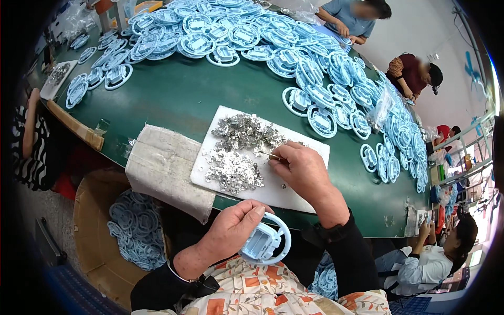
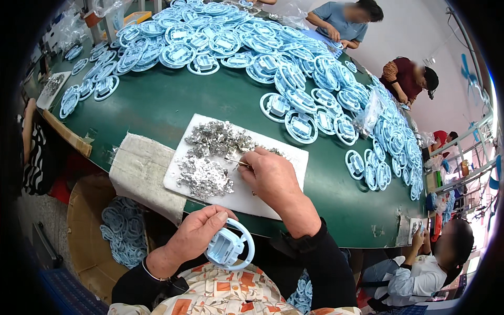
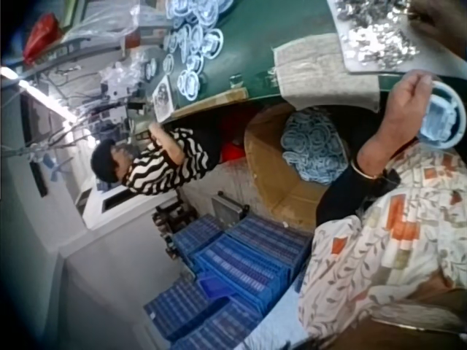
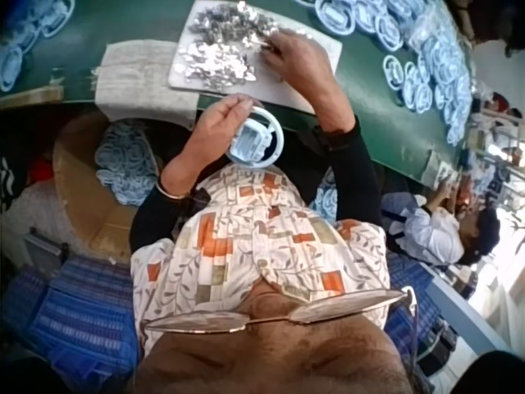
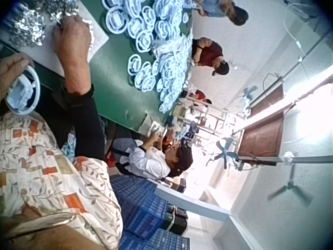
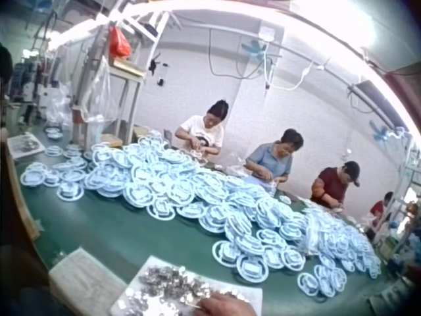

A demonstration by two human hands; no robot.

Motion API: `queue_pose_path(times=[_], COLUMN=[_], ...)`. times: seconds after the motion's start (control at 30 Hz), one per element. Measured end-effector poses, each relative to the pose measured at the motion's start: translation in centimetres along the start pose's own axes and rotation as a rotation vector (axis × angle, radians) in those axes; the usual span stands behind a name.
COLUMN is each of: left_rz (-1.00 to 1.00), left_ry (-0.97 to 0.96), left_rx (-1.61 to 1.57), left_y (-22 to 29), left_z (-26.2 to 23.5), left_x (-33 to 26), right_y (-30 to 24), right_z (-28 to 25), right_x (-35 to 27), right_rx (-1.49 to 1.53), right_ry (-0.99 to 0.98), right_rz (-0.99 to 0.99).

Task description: The person assembles light blue plastic rings by inserting small metal pins into them using a small wooden stick. The person picks up a ring, uses the stick to push a pin into a slot, and places the finished unit on a pile on the table.

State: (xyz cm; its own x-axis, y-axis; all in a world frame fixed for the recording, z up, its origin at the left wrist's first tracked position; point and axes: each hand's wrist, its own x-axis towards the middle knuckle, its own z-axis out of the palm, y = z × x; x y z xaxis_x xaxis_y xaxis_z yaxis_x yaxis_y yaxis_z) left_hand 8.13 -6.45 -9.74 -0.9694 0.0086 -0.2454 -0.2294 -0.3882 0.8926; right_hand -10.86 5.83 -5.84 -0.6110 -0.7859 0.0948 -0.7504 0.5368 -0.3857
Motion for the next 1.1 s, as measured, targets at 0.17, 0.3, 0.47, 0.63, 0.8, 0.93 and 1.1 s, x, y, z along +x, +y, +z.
queue_pose_path(times=[0.17,0.3,0.47,0.63,0.8,0.93,1.1], left_rz=[0.003,0.033,0.23,0.29,0.373,0.372,0.41], left_ry=[0.03,0.106,0.178,0.183,0.204,0.154,-0.015], left_rx=[0.036,0.053,0.403,0.674,0.705,0.789,0.865], left_y=[0.4,0.6,1.1,1.9,1.6,1.9,2.6], left_z=[0.2,1.1,2.0,3.0,3.5,3.1,2.7], left_x=[0.6,1.7,2.5,2.3,2.4,2.6,2.4], right_y=[0.3,-0.7,-1.8,-2.0,-1.9,-1.6,-1.1], right_z=[-0.6,-2.1,-3.0,-3.1,-2.7,-3.5,-5.1], right_x=[-1.6,-3.3,-5.6,-6.6,-7.4,-7.8,-7.7], right_rx=[0.216,0.368,0.337,0.253,0.248,0.374,0.459], right_ry=[0.042,0.052,0.066,0.105,0.133,0.055,-0.121], right_rz=[0.027,0.041,-0.013,-0.046,-0.005,0.054,0.011])
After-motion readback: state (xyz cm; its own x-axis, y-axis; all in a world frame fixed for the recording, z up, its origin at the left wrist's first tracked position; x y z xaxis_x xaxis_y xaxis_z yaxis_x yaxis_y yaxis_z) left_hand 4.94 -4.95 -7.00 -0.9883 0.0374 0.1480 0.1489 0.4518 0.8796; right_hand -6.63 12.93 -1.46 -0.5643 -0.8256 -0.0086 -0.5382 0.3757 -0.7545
